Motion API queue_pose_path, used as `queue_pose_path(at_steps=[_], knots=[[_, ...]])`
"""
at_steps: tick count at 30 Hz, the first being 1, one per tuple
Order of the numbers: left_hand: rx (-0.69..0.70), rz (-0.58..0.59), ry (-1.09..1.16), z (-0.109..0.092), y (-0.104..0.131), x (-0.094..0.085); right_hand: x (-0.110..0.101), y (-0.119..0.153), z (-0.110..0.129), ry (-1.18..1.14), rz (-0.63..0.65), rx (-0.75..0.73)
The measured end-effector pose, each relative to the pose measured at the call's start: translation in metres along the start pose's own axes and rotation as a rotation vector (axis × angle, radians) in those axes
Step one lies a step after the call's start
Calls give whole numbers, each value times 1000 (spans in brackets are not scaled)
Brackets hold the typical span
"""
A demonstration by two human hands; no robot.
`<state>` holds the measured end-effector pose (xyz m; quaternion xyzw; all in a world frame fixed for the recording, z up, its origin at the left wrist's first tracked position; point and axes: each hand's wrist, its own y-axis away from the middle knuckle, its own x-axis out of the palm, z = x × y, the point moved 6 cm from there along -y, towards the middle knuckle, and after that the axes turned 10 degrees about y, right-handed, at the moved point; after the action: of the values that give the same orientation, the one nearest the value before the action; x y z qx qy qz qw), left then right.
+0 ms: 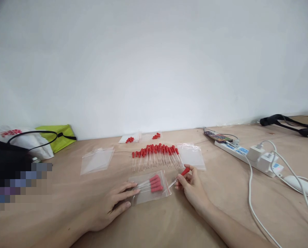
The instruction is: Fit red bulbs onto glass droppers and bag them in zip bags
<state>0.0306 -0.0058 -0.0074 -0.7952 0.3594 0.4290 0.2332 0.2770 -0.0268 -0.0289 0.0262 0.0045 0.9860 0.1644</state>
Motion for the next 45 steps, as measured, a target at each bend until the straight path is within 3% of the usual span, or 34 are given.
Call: queue_pose_path(at_steps=[7,15,29,38,45], knots=[[6,-5,6,-3,0,-1,15,9,-2,-24,133,93],[-24,-9,23,-5,0,-3,19,2,-6,443,309,-90],[-12,-14,62,-5,-2,-2,45,8,2,345,687,-67],[-25,-103,123,-4,-1,-7,56,-4,-4,358,728,6],[-59,-85,141,-1,4,-11,60,-10,-10,475,699,62]])
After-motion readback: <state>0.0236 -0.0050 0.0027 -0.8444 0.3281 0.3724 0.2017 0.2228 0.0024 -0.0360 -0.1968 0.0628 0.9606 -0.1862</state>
